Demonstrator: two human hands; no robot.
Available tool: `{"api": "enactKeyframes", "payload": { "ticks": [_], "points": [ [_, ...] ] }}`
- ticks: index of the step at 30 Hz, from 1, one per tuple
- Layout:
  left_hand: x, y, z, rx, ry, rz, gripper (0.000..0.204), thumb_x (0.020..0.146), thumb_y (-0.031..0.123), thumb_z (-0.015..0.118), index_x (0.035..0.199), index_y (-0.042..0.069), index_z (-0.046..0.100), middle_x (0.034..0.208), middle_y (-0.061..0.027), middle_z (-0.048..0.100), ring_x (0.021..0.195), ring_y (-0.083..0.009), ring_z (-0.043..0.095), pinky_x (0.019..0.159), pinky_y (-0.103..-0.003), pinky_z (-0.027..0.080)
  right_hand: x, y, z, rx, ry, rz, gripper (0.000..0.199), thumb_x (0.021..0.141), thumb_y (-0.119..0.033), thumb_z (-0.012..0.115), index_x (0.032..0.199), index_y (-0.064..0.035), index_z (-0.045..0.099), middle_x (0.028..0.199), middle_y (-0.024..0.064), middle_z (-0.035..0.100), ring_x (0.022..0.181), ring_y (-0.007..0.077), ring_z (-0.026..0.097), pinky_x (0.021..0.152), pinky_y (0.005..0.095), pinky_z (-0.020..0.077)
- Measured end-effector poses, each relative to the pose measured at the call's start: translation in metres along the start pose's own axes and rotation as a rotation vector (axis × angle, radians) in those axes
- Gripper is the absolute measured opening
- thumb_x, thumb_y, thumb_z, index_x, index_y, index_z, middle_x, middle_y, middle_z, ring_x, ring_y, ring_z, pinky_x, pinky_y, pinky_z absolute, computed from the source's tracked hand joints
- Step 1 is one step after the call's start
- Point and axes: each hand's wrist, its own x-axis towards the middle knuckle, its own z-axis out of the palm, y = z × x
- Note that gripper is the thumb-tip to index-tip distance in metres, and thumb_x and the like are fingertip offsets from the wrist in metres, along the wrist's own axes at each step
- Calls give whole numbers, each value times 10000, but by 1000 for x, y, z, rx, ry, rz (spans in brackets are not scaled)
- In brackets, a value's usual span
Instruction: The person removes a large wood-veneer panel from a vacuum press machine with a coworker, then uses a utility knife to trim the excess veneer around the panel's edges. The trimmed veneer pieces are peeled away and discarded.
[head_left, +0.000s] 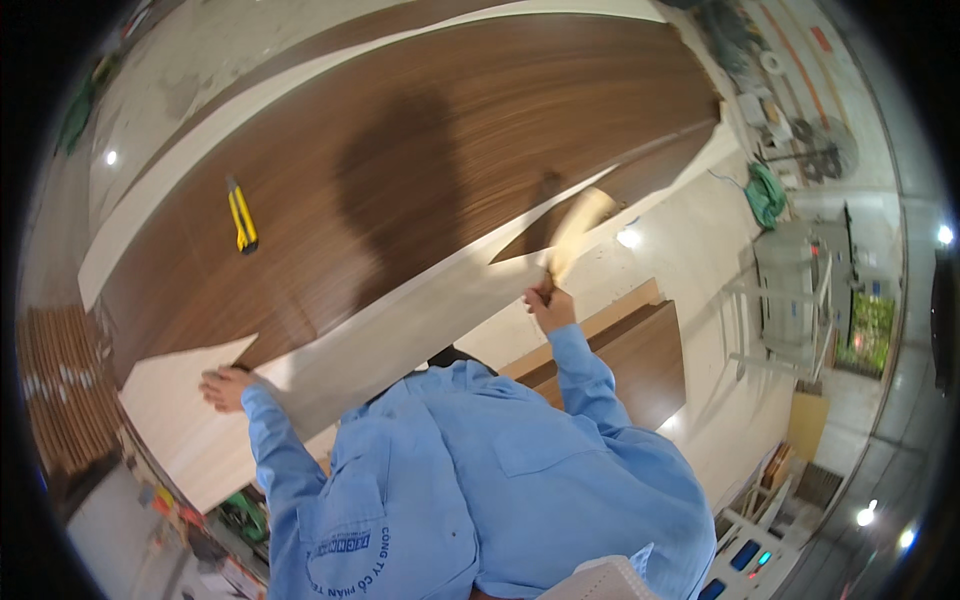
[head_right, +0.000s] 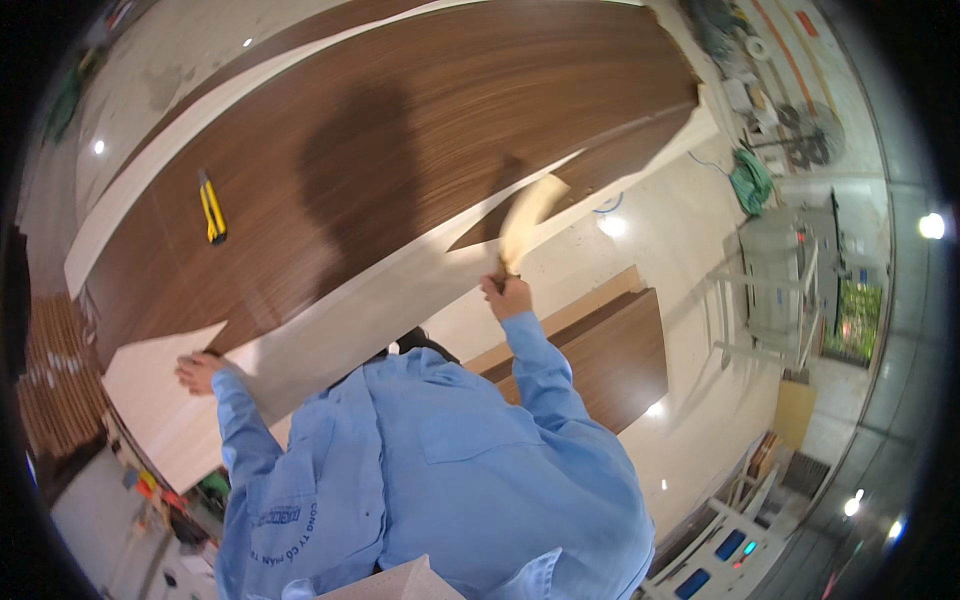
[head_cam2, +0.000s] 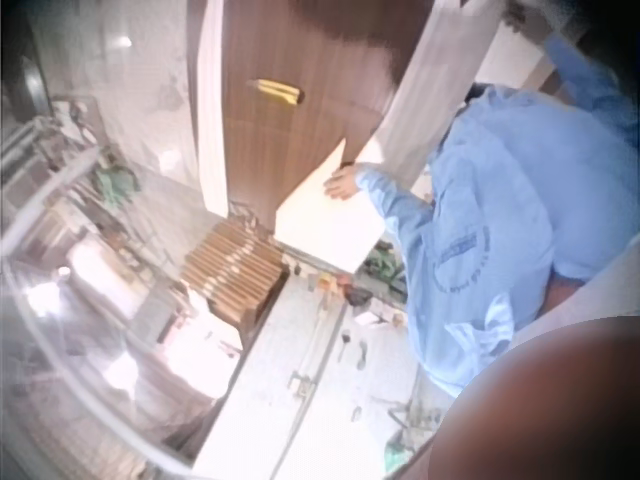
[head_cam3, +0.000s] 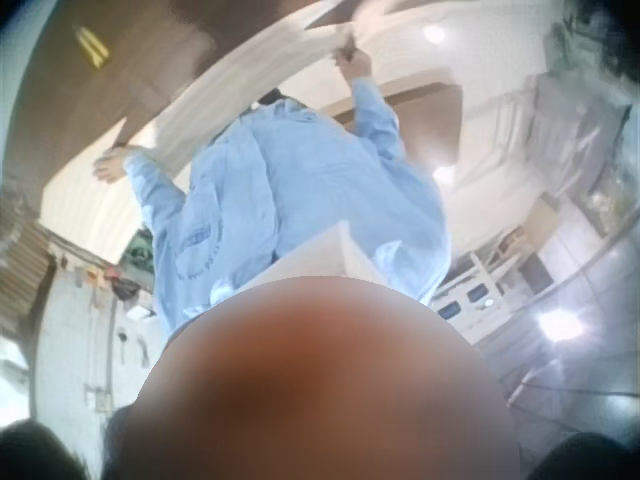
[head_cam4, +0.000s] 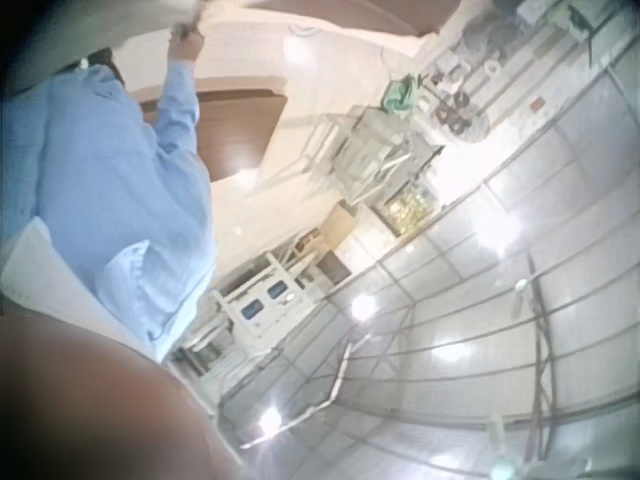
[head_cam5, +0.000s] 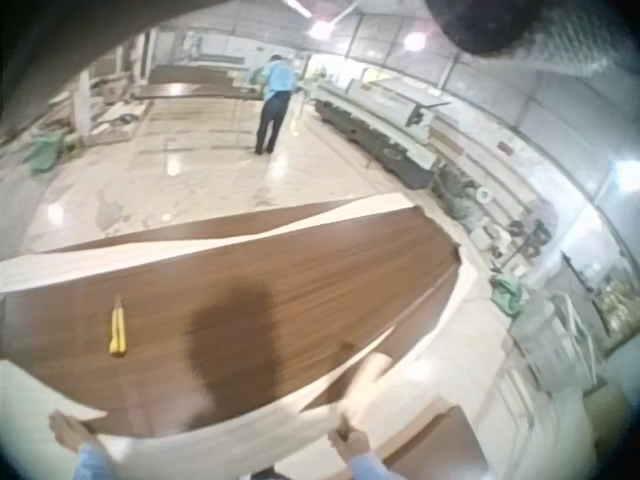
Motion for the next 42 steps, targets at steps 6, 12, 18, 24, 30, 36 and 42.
{"api": "enactKeyframes", "payload": {
  "ticks": [6, 12, 18, 24, 30, 36, 42],
  "points": [
    [-6, 11, -24, 129, -186, 77, 573, 1042, 453, 358, 1553, 193, 356, 1657, -69, 248, 1520, -301, 221, 1177, -578, 201, 19, -71, 35, -238, -183, -444, 375, 839, -356, 766, 1072, -74, 681, 797, 157, 689, 747, 303, 678, 710, 405, 526],
    [-37, -3, -61, -33, -262, 365, 575, 1051, 388, 365, 1577, 162, 309, 1656, -77, 247, 1537, -266, 183, 1201, -568, 165, 6, -61, 33, -331, -824, -592, 323, 826, -315, 776, 1042, -84, 711, 853, 164, 701, 787, 346, 671, 704, 429, 505],
    [-51, -6, -62, 206, -354, 470, 640, 977, 236, 490, 1571, 86, 303, 1662, -96, 223, 1551, -284, 125, 1235, -478, 106, -5, -36, 42, -654, -1149, -535, 497, 802, -393, 790, 1173, -82, 679, 1078, 161, 712, 985, 343, 678, 861, 435, 524],
    [-52, 0, -90, -308, -393, 343, 688, 958, 340, 551, 1562, 115, 312, 1658, -133, 208, 1530, -361, 163, 1221, -566, 133, 18, -91, 85, -533, -1024, -562, 494, 780, -354, 829, 1152, -67, 677, 1017, 127, 740, 931, 319, 715, 830, 383, 561],
    [-45, -19, -110, -439, -392, 427, 627, 956, 299, 588, 1517, 102, 391, 1631, -125, 280, 1509, -352, 231, 1215, -530, 197, 64, -227, 233, 28, -764, -465, 413, 875, -227, 776, 1203, -25, 625, 873, 69, 691, 658, 139, 631, 558, 277, 512],
    [-26, -98, -105, -665, -419, 585, 440, 960, 201, 598, 1384, 91, 551, 1531, -117, 454, 1446, -297, 378, 1196, -456, 290, 84, -319, 401, -283, -109, -867, 571, 855, -385, 778, 1257, -23, 594, 1198, 191, 640, 1013, 283, 648, 828, 431, 536],
    [77, -175, -60, -609, -305, 218, 573, 838, 160, 687, 1382, 70, 533, 1444, -172, 523, 1387, -361, 432, 1141, -487, 334, -18, -356, 480, -299, 26, -1393, 549, 827, -295, 754, 1274, -28, 580, 1294, 197, 598, 1188, 426, 539, 1025, 494, 420]
  ]
}}
